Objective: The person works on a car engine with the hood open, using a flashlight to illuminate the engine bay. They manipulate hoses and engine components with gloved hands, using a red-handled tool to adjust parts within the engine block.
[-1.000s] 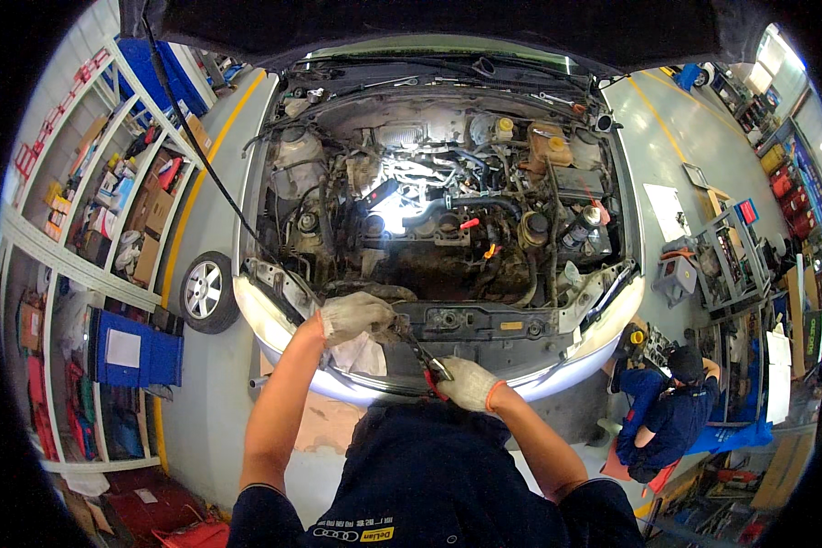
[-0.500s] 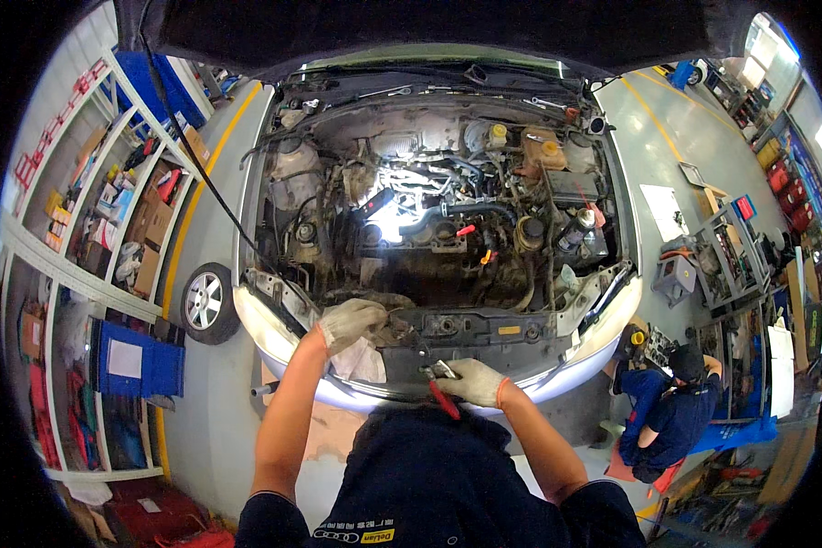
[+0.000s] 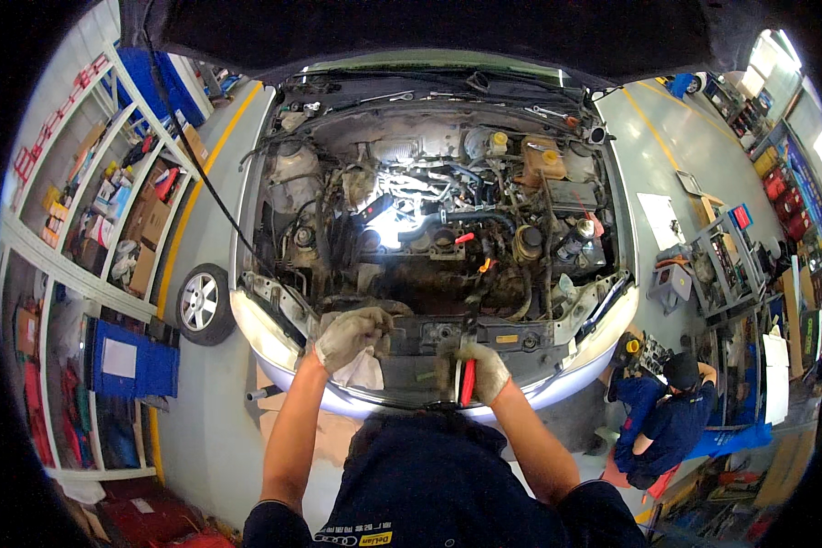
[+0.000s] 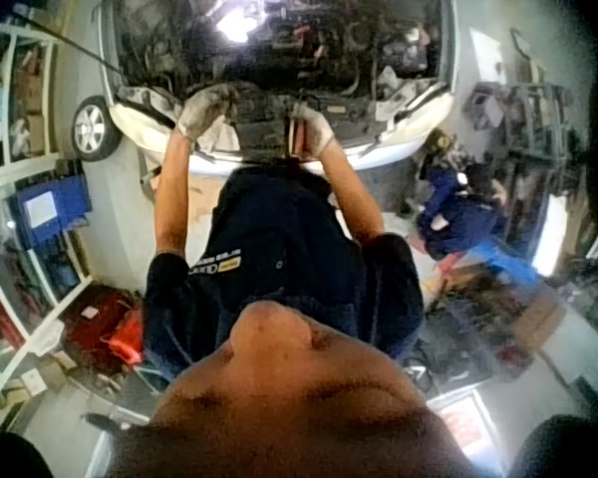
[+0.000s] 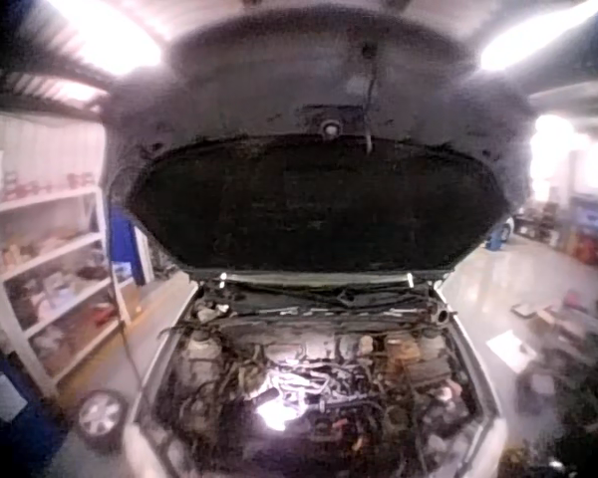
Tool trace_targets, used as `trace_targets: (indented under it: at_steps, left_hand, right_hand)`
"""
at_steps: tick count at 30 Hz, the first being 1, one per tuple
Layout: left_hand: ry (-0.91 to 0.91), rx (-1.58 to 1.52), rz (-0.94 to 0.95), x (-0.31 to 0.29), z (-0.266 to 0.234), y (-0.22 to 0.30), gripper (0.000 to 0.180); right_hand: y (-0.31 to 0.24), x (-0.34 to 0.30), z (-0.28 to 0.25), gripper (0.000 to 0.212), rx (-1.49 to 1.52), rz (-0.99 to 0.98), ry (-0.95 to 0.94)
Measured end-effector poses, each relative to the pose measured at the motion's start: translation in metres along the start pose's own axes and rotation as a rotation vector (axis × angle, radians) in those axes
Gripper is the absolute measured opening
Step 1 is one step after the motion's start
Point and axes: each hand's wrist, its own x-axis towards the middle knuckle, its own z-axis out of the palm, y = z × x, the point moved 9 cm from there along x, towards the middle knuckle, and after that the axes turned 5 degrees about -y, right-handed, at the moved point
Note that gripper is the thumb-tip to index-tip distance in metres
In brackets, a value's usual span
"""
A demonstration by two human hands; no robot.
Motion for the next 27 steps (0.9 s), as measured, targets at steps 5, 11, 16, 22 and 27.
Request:
trace_targets:
  at_steps: [5, 11, 16, 22, 27]
  left_hand:
    - [0.033, 0.001, 0.021, 0.007, 0.013, 0.012, 0.026]
    - [0.257, 0.457, 0.036, 0.02, -0.002, 0.032, 0.036]
    - [0.237, 0.644, -0.017, 0.026, 0.004, 0.051, 0.036]
    - [0.006, 0.813, -0.062, 0.027, 0.036, 0.066, 0.038]
    - [-0.029, 0.994, -0.011, 0.031, 0.044, 0.07, 0.037]
  right_hand:
    - [0.01, 0.014, -0.04, 0.019, -0.66, 0.12, 0.142]
    - [-0.006, 0.024, -0.037, 0.018, -1.342, 0.005, -0.094]
    - [-0.001, 0.004, -0.004, 0.02, -1.533, 0.141, -0.206]
    - [-0.01, -0.006, 0.022, 0.027, -1.612, 0.173, -0.149]
    - [-0.002, 0.007, -0.004, 0.024, -1.578, 0.106, -0.128]
